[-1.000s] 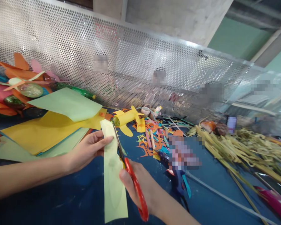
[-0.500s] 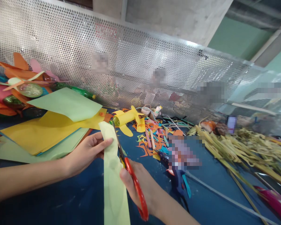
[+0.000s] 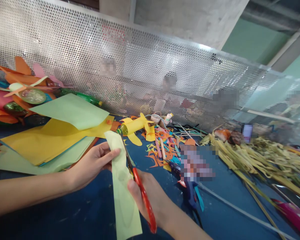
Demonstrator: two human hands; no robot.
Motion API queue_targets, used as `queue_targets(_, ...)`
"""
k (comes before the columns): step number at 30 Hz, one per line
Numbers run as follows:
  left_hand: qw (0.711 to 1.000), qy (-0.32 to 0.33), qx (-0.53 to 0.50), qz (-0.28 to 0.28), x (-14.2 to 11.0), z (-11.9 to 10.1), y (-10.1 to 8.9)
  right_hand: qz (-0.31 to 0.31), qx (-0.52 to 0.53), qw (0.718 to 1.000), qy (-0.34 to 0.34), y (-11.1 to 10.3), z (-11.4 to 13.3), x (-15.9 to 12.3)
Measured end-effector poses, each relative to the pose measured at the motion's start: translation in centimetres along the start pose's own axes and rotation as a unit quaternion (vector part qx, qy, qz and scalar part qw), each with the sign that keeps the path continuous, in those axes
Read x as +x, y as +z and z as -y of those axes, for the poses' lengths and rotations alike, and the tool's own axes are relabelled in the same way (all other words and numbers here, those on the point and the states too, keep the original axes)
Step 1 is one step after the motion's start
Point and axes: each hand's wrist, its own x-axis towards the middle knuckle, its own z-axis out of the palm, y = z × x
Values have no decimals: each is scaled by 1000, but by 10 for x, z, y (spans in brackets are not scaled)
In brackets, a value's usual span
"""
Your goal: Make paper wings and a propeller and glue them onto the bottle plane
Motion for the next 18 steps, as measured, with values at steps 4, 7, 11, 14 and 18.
queue_targets(4,1000,-3,-3,-2,1,1,0,-33,3,999,14,4,0,-1)
queue_targets(7,1000,-1,-8,-4,1,1,0,-34,27,999,9,5,1,-1)
queue_targets(11,1000,-3,-14,2,1,0,-1,-36,32,999,16,6,0,-2)
queue_targets(14,1000,-2,-16,5,1,1,-2,-31,27,999,19,7,-4,-3)
queue_targets(18,1000,-8,-24,-4,1,0,-2,-55,2,998,25,8,-8,-3)
